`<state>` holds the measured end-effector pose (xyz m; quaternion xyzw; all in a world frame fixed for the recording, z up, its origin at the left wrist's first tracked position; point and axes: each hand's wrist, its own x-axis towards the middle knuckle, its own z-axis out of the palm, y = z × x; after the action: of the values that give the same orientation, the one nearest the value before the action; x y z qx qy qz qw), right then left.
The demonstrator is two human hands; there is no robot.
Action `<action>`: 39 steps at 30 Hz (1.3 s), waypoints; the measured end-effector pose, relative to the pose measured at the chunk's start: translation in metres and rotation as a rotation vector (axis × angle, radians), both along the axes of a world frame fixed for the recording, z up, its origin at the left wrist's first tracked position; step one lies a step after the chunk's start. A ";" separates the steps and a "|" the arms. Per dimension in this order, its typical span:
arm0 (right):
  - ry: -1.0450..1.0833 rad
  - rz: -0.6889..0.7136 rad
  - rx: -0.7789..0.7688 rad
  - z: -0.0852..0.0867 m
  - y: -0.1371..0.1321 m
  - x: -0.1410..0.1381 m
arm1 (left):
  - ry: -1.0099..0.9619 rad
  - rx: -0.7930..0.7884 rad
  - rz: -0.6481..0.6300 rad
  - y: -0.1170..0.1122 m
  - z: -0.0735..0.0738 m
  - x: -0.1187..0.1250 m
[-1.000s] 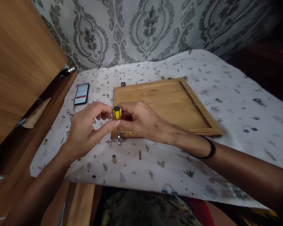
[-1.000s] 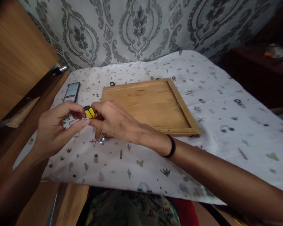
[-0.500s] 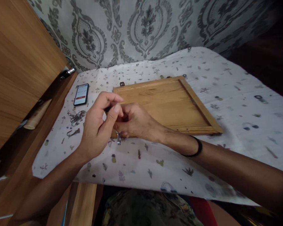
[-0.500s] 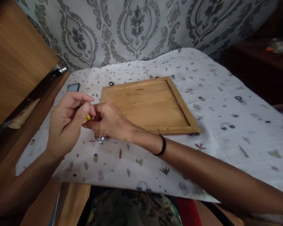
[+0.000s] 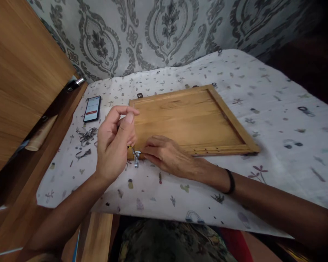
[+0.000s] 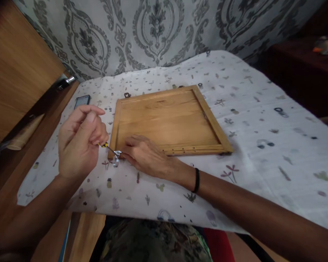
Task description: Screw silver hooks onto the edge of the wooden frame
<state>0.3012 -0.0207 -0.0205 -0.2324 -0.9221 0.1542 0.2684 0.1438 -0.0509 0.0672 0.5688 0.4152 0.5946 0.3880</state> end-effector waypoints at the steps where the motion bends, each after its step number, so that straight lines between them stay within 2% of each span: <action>1: -0.007 -0.004 0.013 -0.002 0.000 -0.001 | -0.001 0.001 0.004 0.000 0.000 0.000; 10: -0.049 -0.012 0.268 -0.014 0.001 -0.003 | -0.048 0.022 -0.014 0.004 -0.003 0.001; 26: -0.059 -0.019 0.347 -0.016 -0.001 -0.001 | -0.015 0.042 -0.001 0.006 -0.004 0.002; 31: -0.060 -0.015 0.269 -0.014 0.001 -0.002 | -0.010 0.041 -0.010 0.007 -0.005 0.002; 36: 0.029 -0.053 -0.013 -0.008 0.004 -0.007 | 0.027 0.030 0.001 0.007 -0.006 0.002; 39: 0.057 -0.035 -0.100 -0.006 0.007 -0.009 | 0.027 0.033 -0.009 0.008 -0.006 0.002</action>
<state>0.2918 -0.0139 -0.0260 -0.2569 -0.9010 0.2019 0.2852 0.1456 -0.0429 0.0610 0.5848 0.4079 0.5921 0.3755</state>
